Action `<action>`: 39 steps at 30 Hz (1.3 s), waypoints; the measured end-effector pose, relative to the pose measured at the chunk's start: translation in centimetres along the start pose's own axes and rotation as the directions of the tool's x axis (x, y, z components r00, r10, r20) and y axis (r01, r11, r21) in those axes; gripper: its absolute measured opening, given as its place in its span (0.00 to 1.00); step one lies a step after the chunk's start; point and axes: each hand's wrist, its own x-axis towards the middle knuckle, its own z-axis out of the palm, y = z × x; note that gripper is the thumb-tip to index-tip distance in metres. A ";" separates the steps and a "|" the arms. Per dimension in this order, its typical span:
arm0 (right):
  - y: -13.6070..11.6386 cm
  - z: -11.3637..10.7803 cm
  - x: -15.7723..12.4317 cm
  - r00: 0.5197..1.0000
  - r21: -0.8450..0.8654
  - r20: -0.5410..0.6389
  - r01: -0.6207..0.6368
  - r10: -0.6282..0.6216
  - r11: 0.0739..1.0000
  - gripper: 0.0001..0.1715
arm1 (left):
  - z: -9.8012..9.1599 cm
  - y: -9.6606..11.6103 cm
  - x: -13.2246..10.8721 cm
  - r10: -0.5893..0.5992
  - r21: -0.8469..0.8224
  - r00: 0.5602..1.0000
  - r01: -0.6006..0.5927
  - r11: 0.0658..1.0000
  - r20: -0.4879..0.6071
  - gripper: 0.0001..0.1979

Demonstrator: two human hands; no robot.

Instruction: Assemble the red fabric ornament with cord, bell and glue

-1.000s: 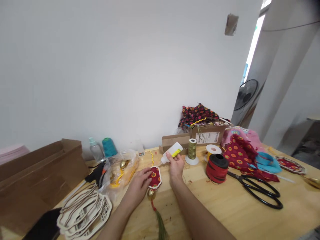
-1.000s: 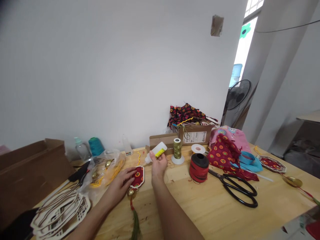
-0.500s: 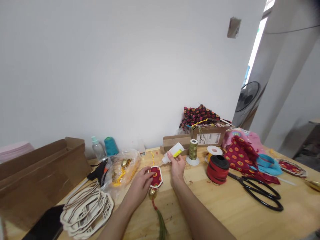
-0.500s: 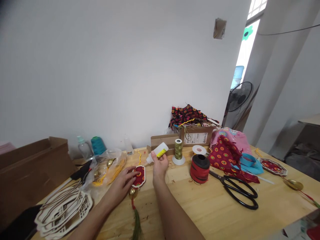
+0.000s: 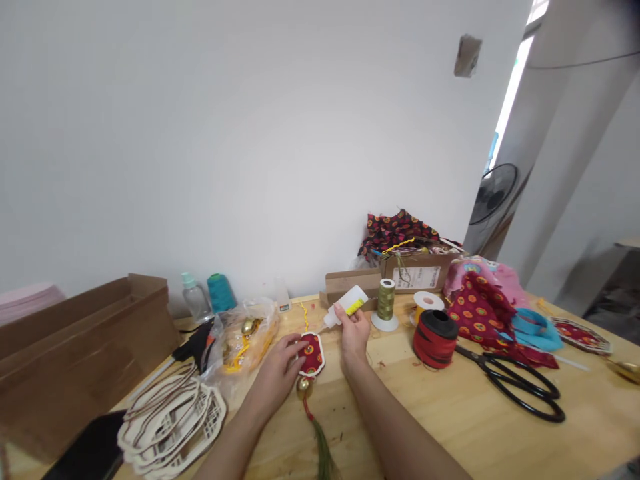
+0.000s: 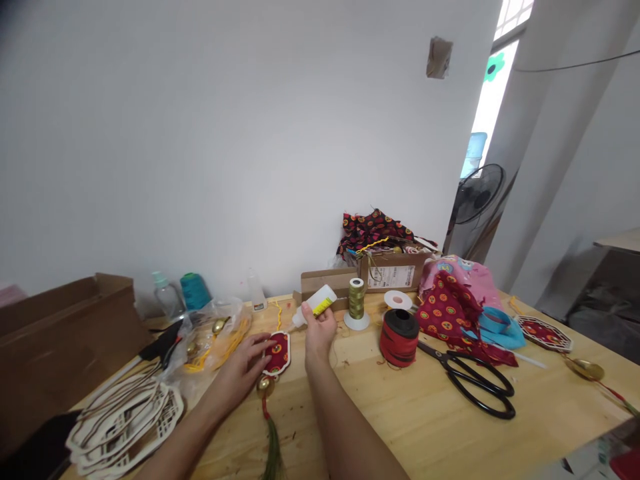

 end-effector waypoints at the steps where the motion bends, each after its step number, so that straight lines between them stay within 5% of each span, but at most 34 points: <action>1: 0.0 0.0 0.0 1.000 0.003 -0.002 -0.003 0.003 1.000 0.19 | 0.0 0.0 0.0 0.005 0.007 1.000 -0.005 1.000 0.002 0.15; 39: 0.2 -0.7 0.6 0.990 0.137 -0.079 -0.101 0.113 0.985 0.21 | -0.1 0.1 -0.2 0.107 0.158 0.994 -0.111 0.981 0.034 0.15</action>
